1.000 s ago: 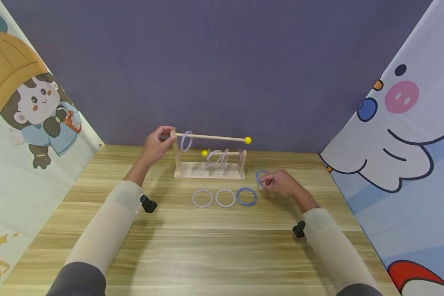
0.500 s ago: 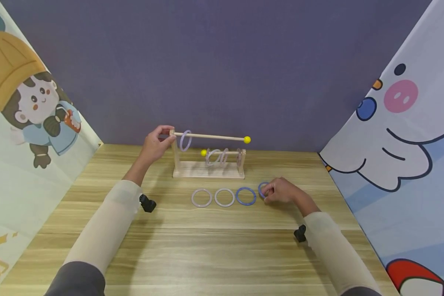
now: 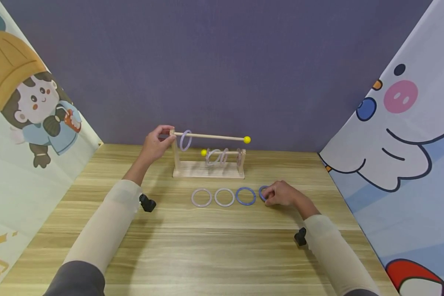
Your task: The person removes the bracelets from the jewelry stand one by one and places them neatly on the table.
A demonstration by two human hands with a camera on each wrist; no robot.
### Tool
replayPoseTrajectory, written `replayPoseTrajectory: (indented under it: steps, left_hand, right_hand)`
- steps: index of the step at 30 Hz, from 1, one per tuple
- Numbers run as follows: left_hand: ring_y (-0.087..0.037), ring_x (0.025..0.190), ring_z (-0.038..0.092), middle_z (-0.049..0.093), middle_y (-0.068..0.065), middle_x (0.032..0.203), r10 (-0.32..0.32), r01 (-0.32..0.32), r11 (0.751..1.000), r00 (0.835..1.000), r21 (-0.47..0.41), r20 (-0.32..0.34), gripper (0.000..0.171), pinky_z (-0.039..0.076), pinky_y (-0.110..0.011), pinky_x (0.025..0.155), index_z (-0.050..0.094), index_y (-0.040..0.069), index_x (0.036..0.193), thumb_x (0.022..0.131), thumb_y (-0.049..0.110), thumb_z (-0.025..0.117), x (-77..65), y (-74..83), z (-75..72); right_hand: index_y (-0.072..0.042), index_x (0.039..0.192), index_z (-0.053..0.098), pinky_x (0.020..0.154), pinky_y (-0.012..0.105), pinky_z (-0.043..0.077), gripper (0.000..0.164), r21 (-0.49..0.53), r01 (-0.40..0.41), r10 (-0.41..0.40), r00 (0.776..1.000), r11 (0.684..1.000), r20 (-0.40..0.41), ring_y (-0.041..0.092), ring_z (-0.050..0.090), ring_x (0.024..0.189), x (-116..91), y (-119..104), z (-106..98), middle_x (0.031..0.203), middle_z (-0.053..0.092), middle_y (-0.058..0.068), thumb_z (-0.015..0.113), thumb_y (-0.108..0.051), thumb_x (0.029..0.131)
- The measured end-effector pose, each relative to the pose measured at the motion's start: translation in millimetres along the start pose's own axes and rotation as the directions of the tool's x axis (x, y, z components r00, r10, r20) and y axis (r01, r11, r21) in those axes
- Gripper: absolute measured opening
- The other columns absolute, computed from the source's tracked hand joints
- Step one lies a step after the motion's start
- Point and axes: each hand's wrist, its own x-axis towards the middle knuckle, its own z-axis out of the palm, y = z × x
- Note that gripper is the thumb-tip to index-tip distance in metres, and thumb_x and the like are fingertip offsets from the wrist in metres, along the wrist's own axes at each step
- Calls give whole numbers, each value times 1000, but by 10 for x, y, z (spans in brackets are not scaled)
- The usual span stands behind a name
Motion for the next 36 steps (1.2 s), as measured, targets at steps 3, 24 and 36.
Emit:
replayPoseTrajectory:
  steps: [3, 24, 36]
  left_hand:
    - [-33, 107, 71, 67, -15, 127, -3, 3, 1000, 1000, 1, -3, 42, 59, -32, 76, 61, 10, 135, 99, 29, 69, 2, -5, 2]
    - [-34, 111, 70, 66, -15, 128, -8, 8, 1000, 1000, -6, 1, 43, 60, -41, 82, 61, 11, 136, 99, 31, 69, -7, -9, 2]
    - [-35, 112, 69, 65, -15, 128, -8, 8, 1000, 1000, 8, -2, 42, 59, -42, 82, 61, 13, 135, 99, 32, 68, -11, -1, 1]
  right_hand:
    - [-12, 99, 80, 63, 19, 50, 19, 10, -3, 3, 1000, 1000, 3, 1, 60, 67, -1, 24, 9, 77, 73, -8, 83, -18, 82]
    - [-12, 97, 78, 67, 20, 50, 16, 71, -23, 20, 999, 997, 37, 3, 61, 70, -28, 14, 48, 78, 71, -6, 83, -15, 82]
    - [-13, 97, 77, 66, 20, 48, 17, 60, -52, 51, 999, 997, 18, 6, 57, 70, -23, -22, 28, 77, 68, -6, 82, -17, 82]
